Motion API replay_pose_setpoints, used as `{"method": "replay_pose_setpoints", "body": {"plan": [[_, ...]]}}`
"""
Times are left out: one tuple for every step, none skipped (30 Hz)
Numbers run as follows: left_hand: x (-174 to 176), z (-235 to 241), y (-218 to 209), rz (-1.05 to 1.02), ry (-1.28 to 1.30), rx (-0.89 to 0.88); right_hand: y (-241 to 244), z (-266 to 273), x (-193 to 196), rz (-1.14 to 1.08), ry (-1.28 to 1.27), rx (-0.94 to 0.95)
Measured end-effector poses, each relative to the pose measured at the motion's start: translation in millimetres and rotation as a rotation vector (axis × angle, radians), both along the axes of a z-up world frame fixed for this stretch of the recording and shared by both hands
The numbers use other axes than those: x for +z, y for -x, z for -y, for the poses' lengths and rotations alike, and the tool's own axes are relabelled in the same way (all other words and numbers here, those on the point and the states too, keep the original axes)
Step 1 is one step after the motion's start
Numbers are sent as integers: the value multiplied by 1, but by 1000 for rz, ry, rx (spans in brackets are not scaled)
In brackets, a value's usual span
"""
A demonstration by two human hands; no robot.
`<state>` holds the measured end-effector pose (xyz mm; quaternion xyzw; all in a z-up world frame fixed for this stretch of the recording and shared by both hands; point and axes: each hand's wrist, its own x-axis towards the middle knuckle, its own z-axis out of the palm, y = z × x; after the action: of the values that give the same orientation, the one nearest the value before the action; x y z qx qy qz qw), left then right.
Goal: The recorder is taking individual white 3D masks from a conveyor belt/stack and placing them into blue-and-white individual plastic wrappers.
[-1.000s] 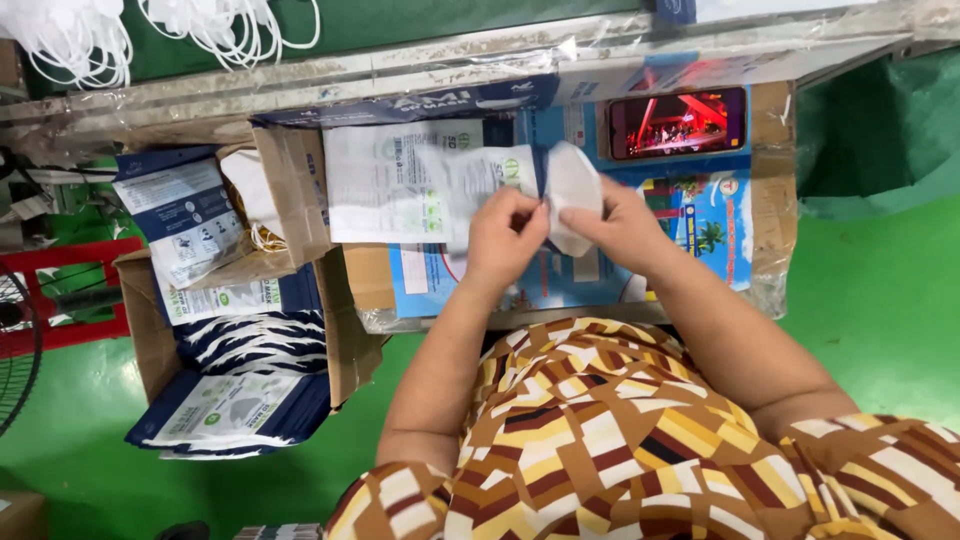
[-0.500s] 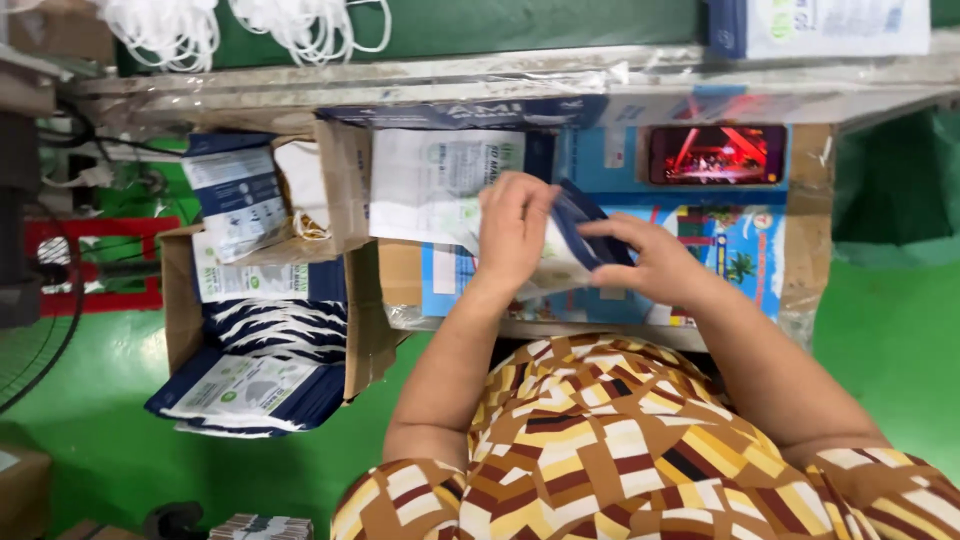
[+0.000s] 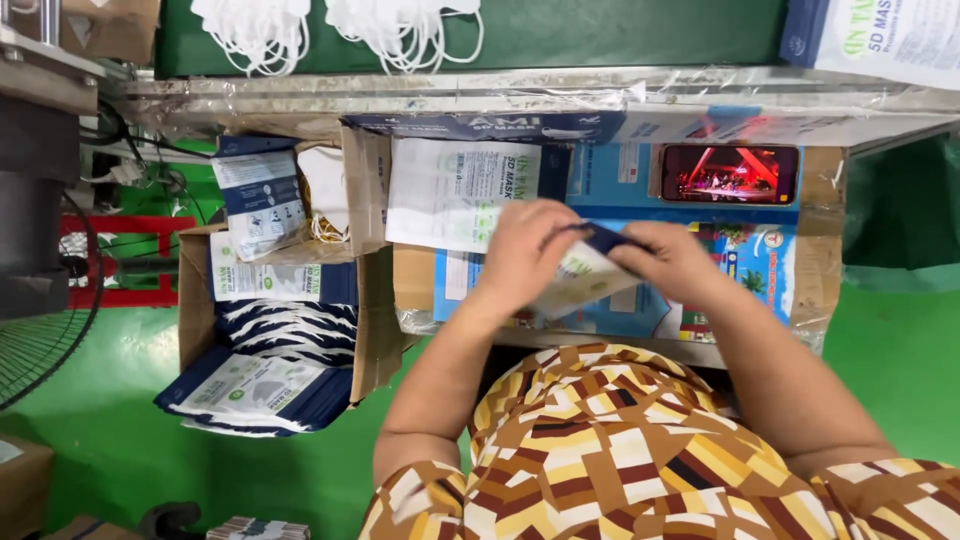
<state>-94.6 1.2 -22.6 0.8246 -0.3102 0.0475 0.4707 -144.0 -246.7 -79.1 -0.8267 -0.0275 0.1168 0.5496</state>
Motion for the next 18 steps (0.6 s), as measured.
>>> {"method": "replay_pose_setpoints", "body": {"plan": [[3,-3,-17,3,2,-8,2,16,-14,3,2,-8],[7,-6,-34,-16,48,82,4,32,-29,43,6,-203],[11,-11,-51,-35,94,180,4,47,-43,83,9,-389],[16,-9,-78,-31,96,181,-4,37,-7,87,9,-388],[20,-8,-102,107,23,287,-8,27,28,150,-418,-484],[24,-6,-127,246,-50,391,-12,16,64,210,-848,-568],[24,0,-148,253,-44,390,-12,16,56,220,-846,-566],[25,6,-170,370,-236,468,-12,17,48,128,-901,-556],[27,13,-193,488,-425,545,-13,19,41,39,-954,-544],[24,13,-211,497,-415,544,-8,18,27,53,-951,-542],[20,13,-228,388,-539,599,-1,18,13,-23,-854,-516],[15,14,-245,275,-661,648,5,19,-1,-98,-757,-487],[22,10,-246,280,-653,646,10,24,-7,-91,-754,-490],[28,6,-248,149,-544,607,14,29,-14,-81,-707,-443],[31,1,-246,12,-443,563,24,32,-22,-81,-664,-400],[24,-5,-240,9,-446,556,23,36,-15,-84,-666,-407],[17,-13,-234,-52,-269,347,22,38,-9,-37,-561,-371],[9,-20,-229,-115,-91,138,21,41,-4,9,-456,-335]]}}
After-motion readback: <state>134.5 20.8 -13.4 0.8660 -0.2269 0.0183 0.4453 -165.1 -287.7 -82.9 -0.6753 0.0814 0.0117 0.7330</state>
